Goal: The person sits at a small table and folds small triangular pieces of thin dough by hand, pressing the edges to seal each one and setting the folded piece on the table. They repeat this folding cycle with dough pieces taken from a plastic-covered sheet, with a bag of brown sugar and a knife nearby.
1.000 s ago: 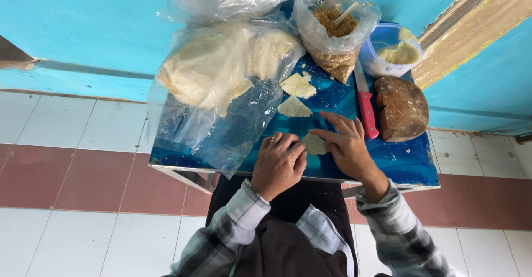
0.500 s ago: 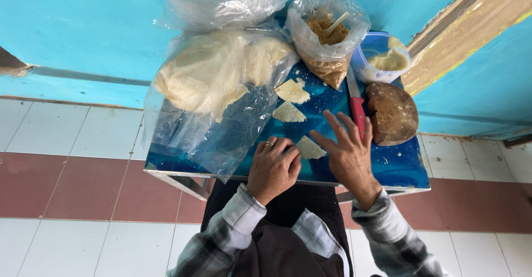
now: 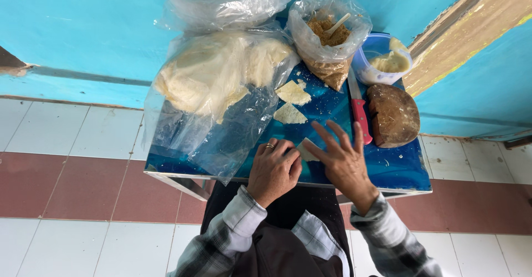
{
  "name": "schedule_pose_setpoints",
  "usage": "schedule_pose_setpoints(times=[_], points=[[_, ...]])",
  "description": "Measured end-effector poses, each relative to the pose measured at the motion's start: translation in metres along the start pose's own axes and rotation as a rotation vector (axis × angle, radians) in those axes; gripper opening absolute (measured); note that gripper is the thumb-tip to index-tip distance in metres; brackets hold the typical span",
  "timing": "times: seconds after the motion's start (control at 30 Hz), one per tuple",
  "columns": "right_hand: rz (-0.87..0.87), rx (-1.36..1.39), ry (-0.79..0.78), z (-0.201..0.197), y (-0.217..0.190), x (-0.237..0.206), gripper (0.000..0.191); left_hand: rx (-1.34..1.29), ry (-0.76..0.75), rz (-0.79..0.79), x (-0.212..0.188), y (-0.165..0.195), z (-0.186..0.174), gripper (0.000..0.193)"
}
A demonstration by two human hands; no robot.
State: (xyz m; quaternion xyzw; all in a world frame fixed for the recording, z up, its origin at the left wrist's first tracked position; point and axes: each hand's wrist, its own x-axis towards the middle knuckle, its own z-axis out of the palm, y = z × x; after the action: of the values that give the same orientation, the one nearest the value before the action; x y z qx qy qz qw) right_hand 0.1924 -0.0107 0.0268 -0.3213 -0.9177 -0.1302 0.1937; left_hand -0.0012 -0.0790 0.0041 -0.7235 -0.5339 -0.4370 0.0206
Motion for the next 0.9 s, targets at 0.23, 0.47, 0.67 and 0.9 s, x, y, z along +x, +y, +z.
schedule_pose_setpoints(times=[0.23,0.47,0.67,0.9], points=[[0.028,0.033,0.042,-0.016,0.027,-0.021,0.045,-0.032,-0.007,-0.018,-0.001,0.001,0.000,0.007],[0.193,0.097,0.289,-0.022,0.118,0.074,0.025,-0.060,0.014,-0.012,0.001,0.003,-0.003,0.006],[0.305,-0.077,-0.071,0.057,0.199,0.195,0.013,-0.068,-0.005,-0.017,0.004,0.006,-0.009,0.005],[0.357,-0.114,-0.182,0.105,0.234,0.212,0.014,-0.076,-0.034,-0.034,0.005,0.004,-0.010,0.005]])
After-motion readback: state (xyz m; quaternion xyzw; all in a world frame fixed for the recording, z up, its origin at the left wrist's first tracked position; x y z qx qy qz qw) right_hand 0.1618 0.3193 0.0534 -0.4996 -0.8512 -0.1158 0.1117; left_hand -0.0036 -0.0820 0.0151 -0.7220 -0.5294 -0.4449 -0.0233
